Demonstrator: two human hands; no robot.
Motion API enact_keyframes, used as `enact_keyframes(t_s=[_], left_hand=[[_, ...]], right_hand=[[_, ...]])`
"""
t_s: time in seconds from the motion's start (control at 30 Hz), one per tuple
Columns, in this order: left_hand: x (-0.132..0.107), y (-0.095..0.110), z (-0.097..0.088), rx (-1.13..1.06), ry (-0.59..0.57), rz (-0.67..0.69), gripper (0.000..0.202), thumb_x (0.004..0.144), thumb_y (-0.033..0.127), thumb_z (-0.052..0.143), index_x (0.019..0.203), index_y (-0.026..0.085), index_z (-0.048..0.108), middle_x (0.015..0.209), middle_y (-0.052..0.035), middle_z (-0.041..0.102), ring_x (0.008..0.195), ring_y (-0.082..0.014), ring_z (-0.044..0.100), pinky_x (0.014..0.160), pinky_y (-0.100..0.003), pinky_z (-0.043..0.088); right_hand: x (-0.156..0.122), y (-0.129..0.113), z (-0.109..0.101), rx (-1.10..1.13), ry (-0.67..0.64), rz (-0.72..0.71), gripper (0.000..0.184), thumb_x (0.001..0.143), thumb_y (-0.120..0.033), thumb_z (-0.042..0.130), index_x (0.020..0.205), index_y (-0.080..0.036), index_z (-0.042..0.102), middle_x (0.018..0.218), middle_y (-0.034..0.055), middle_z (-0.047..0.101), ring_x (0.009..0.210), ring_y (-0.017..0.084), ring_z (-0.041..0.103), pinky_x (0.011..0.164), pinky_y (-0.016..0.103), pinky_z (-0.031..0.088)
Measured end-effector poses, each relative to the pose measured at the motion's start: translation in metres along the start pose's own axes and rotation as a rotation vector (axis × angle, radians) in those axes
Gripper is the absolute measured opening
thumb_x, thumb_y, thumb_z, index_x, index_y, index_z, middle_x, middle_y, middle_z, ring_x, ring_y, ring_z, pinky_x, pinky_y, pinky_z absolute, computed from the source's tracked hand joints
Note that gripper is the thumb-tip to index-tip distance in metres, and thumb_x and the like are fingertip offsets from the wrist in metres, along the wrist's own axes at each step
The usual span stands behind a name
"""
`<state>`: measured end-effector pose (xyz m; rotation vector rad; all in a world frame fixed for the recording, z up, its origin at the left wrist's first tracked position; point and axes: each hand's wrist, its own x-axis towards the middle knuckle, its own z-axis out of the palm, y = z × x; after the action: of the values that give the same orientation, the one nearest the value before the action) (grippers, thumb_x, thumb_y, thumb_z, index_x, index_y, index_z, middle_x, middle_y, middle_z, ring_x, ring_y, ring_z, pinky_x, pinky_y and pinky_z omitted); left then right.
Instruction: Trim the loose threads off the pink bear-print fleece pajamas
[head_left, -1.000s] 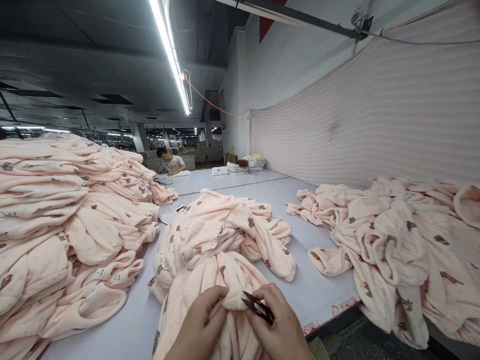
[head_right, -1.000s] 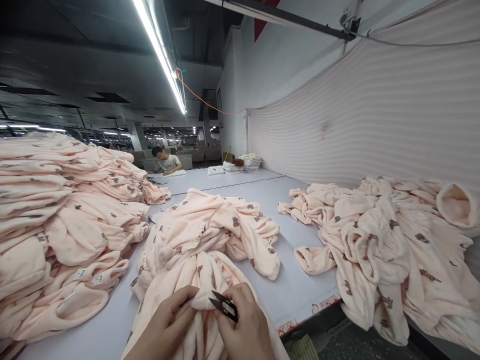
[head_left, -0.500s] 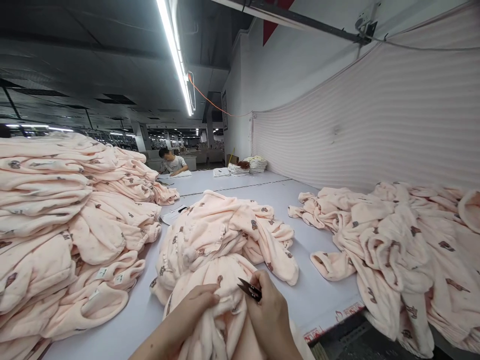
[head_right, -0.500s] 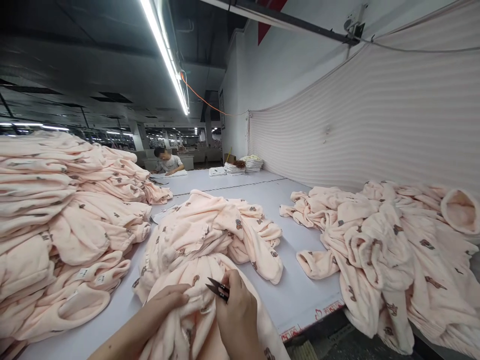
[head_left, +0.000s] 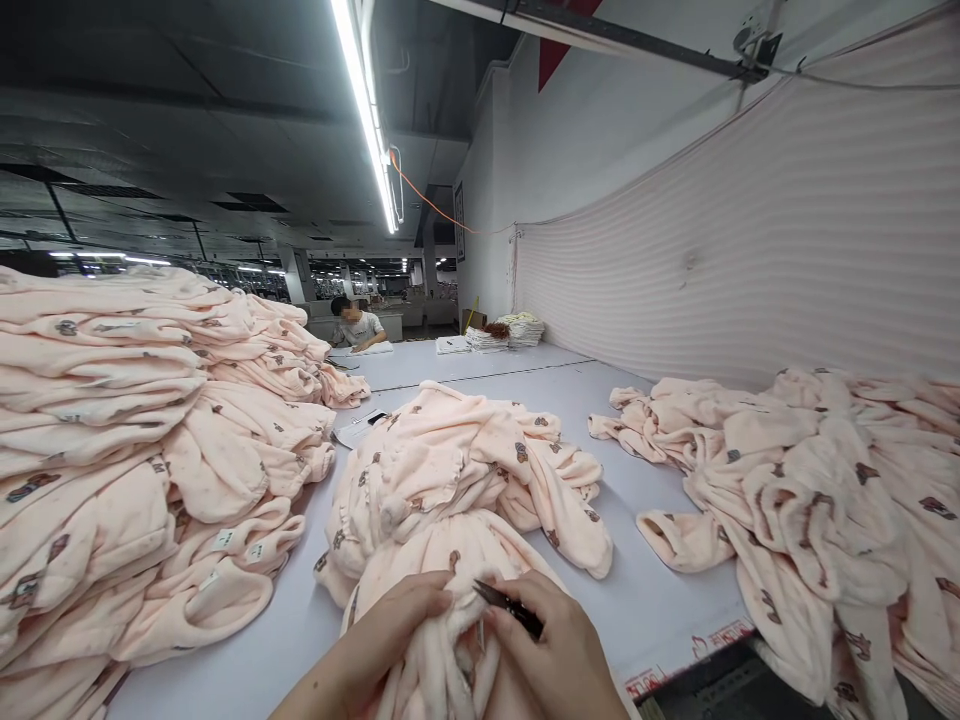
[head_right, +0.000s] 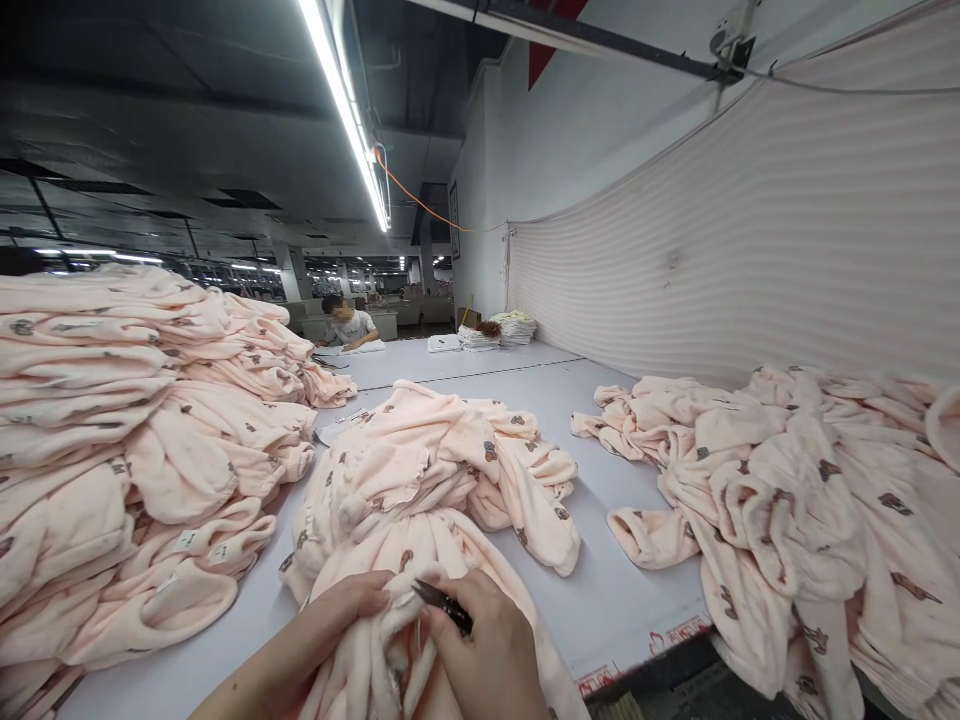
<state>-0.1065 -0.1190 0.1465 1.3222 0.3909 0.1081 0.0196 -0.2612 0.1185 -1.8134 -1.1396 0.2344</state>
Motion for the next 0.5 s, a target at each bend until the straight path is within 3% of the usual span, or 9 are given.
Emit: enact_keyframes(t_s=[0.13,0.3,0.4,0.5], left_hand=[[0.000,-0.001,0.000,-0.070,-0.073,0.014,0.020,0.079,0.021,0.052,0.086,0.013,0.069,0.075,-0.0031,0.067,0.071,-0.0161,0.056,0.068,-0.026,0.044],[-0.001,0.000,0.002,-0.079,-0.062,-0.004,0.018,0.078,0.023,0.056,0.086,0.013,0.068,0.073,-0.0017,0.066,0.068,-0.0157,0.056,0.067,-0.025,0.044],[-0.001,0.002,0.003,-0.101,-0.074,0.007,0.016,0.078,0.023,0.057,0.083,0.014,0.069,0.077,-0.0011,0.067,0.072,-0.0161,0.057,0.071,-0.025,0.044],[-0.001,0.002,0.004,-0.087,-0.057,-0.011,0.014,0.077,0.023,0.059,0.080,0.015,0.069,0.076,0.0002,0.068,0.073,-0.0163,0.058,0.071,-0.025,0.044]], right_hand=[[0.001,-0.002,-0.006,-0.020,0.008,0.000,0.019,0.081,-0.025,0.060,0.096,-0.025,0.072,0.092,0.0021,0.070,0.089,0.021,0.065,0.076,0.026,0.046],[0.001,-0.002,-0.012,0.059,-0.043,0.042,0.016,0.084,-0.028,0.058,0.090,-0.025,0.073,0.093,0.0013,0.072,0.091,0.019,0.065,0.079,0.025,0.046],[-0.005,-0.001,-0.013,-0.096,-0.056,-0.017,0.021,0.081,-0.025,0.060,0.100,-0.026,0.070,0.095,0.0019,0.070,0.091,0.020,0.065,0.076,0.026,0.046],[-0.009,-0.001,-0.011,-0.227,-0.001,-0.027,0.023,0.087,-0.026,0.051,0.101,-0.029,0.069,0.093,0.0016,0.069,0.087,0.021,0.065,0.071,0.027,0.045]])
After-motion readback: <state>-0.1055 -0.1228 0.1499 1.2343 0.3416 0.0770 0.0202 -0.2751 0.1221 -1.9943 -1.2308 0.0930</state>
